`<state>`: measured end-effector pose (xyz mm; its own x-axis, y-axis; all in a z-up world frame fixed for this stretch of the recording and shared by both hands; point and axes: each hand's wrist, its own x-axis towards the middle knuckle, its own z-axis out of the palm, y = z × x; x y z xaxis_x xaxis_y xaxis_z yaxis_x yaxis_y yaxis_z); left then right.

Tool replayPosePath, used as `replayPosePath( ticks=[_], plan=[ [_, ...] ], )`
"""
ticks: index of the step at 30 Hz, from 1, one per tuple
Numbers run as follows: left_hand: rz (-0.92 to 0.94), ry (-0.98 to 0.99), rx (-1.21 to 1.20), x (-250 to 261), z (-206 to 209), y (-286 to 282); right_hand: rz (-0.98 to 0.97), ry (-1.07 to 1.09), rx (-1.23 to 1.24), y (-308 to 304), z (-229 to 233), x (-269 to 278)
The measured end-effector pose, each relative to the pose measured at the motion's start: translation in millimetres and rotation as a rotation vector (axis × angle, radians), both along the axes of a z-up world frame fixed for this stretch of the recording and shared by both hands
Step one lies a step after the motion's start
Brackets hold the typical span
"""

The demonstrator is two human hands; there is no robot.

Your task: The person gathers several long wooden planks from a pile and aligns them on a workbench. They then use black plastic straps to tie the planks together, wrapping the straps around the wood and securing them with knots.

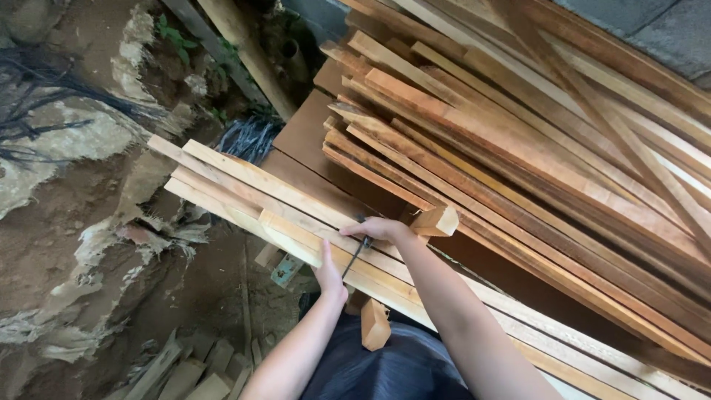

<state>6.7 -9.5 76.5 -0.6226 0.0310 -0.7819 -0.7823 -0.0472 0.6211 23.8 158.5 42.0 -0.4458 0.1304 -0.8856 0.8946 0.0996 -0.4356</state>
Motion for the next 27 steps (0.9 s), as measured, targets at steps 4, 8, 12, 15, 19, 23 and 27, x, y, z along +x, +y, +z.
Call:
replayPosePath(
  ticks=[4, 8, 12, 15, 19, 23, 27],
  plan=[
    [-0.012, 0.001, -0.045, 2, 21, 4, -0.004, -0.004, -0.003, -2, -28, 7],
    [-0.096, 0.036, -0.138, 1, 5, 0, -0.058, 0.058, 0.036, -4, -27, 8],
    [-0.171, 0.045, -0.186, 0, -5, -9, -0.104, 0.132, 0.124, -3, -7, 18],
    [-0.232, 0.064, -0.106, -3, 25, -8, -0.113, 0.183, 0.223, -1, -14, 24],
    [-0.322, 0.073, -0.096, -9, -23, -39, -0.106, 0.201, 0.331, -13, -12, 24],
    [-0.479, 0.383, -0.372, -36, -41, -58, -0.149, 0.346, 0.370, -12, -12, 25],
    [-0.590, 0.895, -0.565, -90, -24, -64, -0.146, 0.446, 0.531, -12, -23, 6]
  ],
)
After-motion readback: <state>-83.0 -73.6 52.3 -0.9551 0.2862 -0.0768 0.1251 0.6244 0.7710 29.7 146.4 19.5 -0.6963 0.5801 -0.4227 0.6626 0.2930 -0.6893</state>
